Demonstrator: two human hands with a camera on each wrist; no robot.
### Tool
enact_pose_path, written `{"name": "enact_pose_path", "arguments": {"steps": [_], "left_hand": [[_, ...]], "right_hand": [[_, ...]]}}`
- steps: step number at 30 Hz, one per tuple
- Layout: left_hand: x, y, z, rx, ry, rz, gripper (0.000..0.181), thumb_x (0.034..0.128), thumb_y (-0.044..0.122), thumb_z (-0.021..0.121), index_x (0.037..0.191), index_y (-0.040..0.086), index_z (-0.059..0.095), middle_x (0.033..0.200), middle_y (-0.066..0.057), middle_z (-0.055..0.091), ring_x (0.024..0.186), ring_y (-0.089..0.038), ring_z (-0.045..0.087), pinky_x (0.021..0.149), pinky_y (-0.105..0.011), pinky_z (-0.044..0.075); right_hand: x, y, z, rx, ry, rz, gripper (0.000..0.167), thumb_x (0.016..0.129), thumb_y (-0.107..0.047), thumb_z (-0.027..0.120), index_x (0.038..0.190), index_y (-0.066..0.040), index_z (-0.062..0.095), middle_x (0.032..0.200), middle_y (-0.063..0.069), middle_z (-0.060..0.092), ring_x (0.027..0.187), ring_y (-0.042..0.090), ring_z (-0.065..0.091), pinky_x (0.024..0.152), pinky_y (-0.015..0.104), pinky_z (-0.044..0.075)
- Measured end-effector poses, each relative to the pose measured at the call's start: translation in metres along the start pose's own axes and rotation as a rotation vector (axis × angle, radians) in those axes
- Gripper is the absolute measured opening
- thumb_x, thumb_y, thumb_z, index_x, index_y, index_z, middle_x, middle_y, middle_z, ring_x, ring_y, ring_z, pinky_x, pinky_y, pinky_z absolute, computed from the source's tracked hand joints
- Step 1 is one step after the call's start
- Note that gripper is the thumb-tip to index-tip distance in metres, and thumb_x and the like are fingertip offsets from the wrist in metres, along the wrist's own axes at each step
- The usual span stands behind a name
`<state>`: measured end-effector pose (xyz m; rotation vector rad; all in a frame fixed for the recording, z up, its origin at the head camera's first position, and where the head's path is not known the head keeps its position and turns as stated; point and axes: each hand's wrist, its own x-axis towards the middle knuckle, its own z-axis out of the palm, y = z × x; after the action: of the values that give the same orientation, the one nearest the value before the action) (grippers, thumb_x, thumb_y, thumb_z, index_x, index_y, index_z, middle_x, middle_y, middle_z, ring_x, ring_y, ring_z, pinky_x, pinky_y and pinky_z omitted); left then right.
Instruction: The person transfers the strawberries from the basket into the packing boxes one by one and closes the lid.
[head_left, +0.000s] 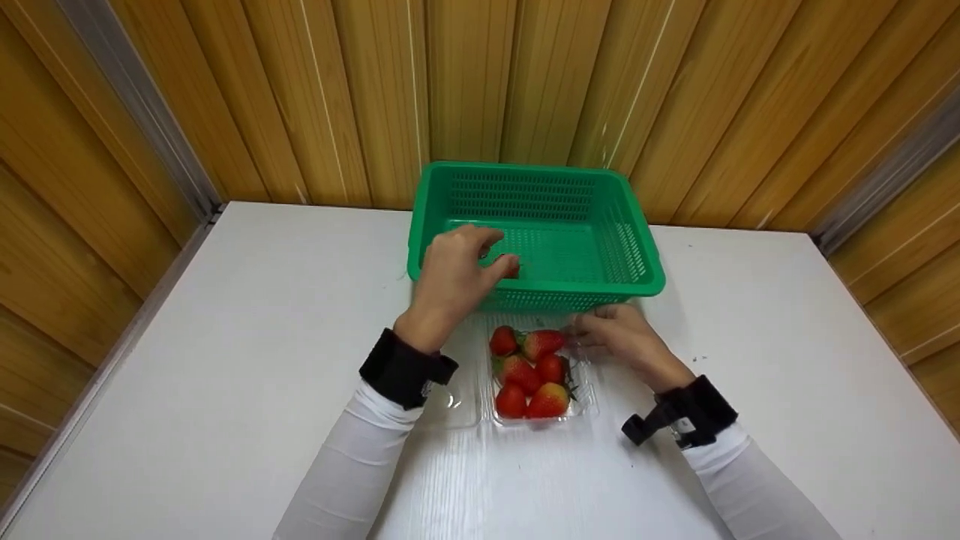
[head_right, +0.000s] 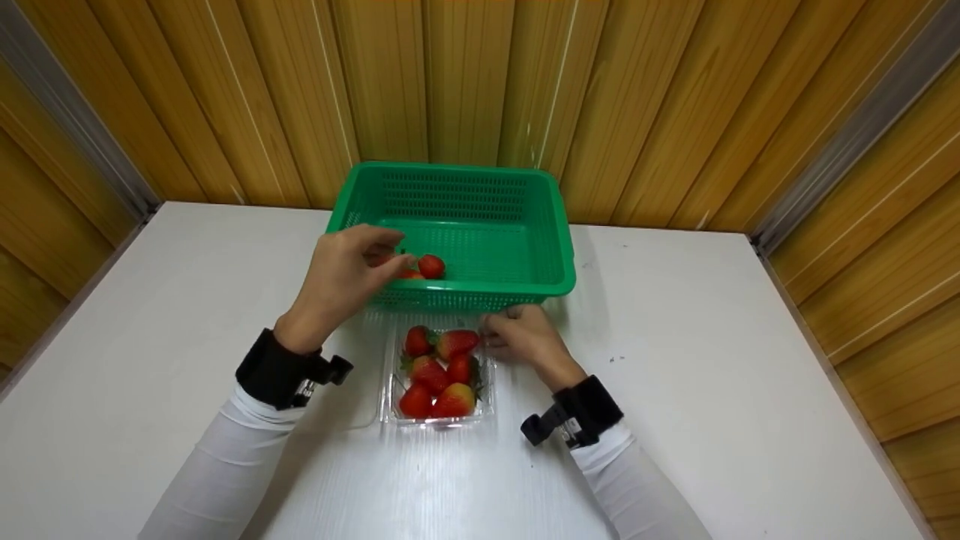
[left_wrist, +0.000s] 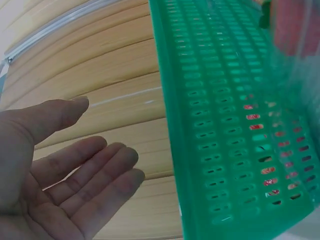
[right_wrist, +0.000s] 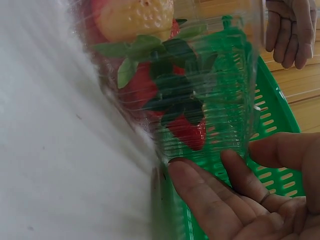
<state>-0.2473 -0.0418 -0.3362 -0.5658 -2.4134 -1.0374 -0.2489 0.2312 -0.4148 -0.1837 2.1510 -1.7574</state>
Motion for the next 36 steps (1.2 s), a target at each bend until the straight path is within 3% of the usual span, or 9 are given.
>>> {"name": "enact_pose_path", "arguments": {"steps": [5,10,17,28,36], "left_hand": [[0.006,-0.009,0.001,0.016,0.011,-0.059,0.035,0.0941,0.014,0.083,0.121,-0.007,0.075,0.121,-0.021,0.074,0.114,-0.032,0.071,0.098,-0.042,0.057],[0.014,-0.013,0.006,0.004,-0.039,-0.151,0.037,0.0954,0.010,0.081,0.128,-0.005,0.072,0.129,-0.020,0.071,0.122,-0.030,0.067,0.102,-0.041,0.054],[0.023,-0.020,0.009,0.020,-0.049,-0.238,0.039,0.0936,0.010,0.083,0.128,-0.006,0.072,0.130,-0.019,0.071,0.123,-0.030,0.066,0.100,-0.040,0.054],[0.029,-0.029,0.015,0.011,-0.078,-0.317,0.043,0.0951,0.012,0.082,0.132,-0.007,0.069,0.133,-0.021,0.069,0.121,-0.030,0.067,0.096,-0.040,0.056],[0.033,-0.038,0.021,0.008,-0.117,-0.334,0.043,0.0959,0.011,0.080,0.133,-0.008,0.068,0.135,-0.021,0.068,0.115,-0.029,0.068,0.092,-0.040,0.057]], "right_hand": [[0.001,0.001,0.001,0.028,-0.012,-0.003,0.042,0.105,-0.011,0.061,0.136,0.016,0.054,0.121,0.028,0.072,0.103,0.034,0.076,0.090,0.044,0.060],[0.000,0.002,0.000,0.042,-0.013,-0.003,0.040,0.105,-0.008,0.060,0.135,0.017,0.054,0.121,0.029,0.071,0.104,0.034,0.076,0.090,0.044,0.060],[0.000,0.001,0.001,0.037,-0.035,-0.011,0.044,0.105,-0.010,0.060,0.137,0.019,0.053,0.121,0.029,0.072,0.103,0.033,0.076,0.090,0.042,0.060],[-0.001,0.000,-0.001,0.020,-0.031,-0.024,0.046,0.105,-0.011,0.061,0.138,0.019,0.052,0.120,0.028,0.072,0.102,0.033,0.076,0.089,0.042,0.060],[-0.002,0.002,0.000,0.002,-0.017,-0.024,0.042,0.105,-0.010,0.061,0.136,0.018,0.055,0.118,0.028,0.073,0.102,0.034,0.076,0.088,0.042,0.061]]}}
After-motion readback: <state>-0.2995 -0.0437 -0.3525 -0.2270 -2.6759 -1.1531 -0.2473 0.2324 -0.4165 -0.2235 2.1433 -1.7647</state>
